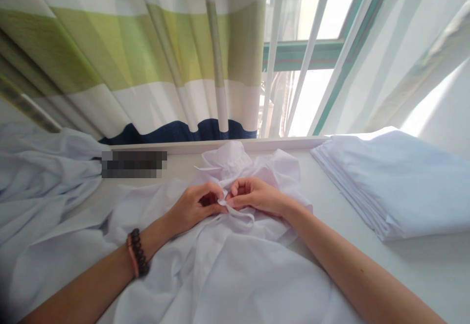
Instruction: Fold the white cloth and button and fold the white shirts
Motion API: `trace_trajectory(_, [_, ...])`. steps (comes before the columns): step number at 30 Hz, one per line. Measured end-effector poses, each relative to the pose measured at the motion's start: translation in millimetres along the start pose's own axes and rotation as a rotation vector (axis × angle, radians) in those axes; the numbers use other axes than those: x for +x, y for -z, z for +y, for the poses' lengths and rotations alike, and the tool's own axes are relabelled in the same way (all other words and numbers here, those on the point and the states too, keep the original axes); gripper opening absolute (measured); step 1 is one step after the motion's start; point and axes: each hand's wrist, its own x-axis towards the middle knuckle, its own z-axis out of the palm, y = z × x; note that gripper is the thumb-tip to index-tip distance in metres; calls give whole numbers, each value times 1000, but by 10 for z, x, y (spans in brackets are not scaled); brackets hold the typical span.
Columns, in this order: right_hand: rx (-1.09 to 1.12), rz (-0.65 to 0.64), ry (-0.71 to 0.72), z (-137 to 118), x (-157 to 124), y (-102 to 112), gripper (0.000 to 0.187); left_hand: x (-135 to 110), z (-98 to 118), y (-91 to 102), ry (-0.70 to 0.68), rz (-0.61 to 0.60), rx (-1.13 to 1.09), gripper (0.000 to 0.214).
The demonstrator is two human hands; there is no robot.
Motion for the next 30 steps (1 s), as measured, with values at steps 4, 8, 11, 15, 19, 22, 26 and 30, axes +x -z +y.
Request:
trace_trajectory(4, [-68,20,-12,-15,-10,-8,28,-10,5,3,-126,10,62,16])
trace_trajectory(8, [-97,27,4,-10,-13,-13,28,4,41,23,-220,-48,141,7])
trace_trajectory(11, [-96,23,6,2,-11,-4,29,11,62,31,-192,-36,140,8])
trace_trajectory(15, [-75,14,13,27,-6,17,30,3,60,27,-165,-8,143,10])
trace_trajectory(19, [-76,14,4,41,-3,31,29,-5,37,19,-194,14,188,11])
trace_trajectory(22, [-79,24,4,36,-4,24,28,-6,22,16,-277,43,210,11])
trace_trajectory(26, [-92,43,18,25,-3,-6,30,-10,10,22,-348,61,266,10])
trace_trajectory(30, [-161,60,56,16,1,-28,31,-16,0,24,-396,77,333,10])
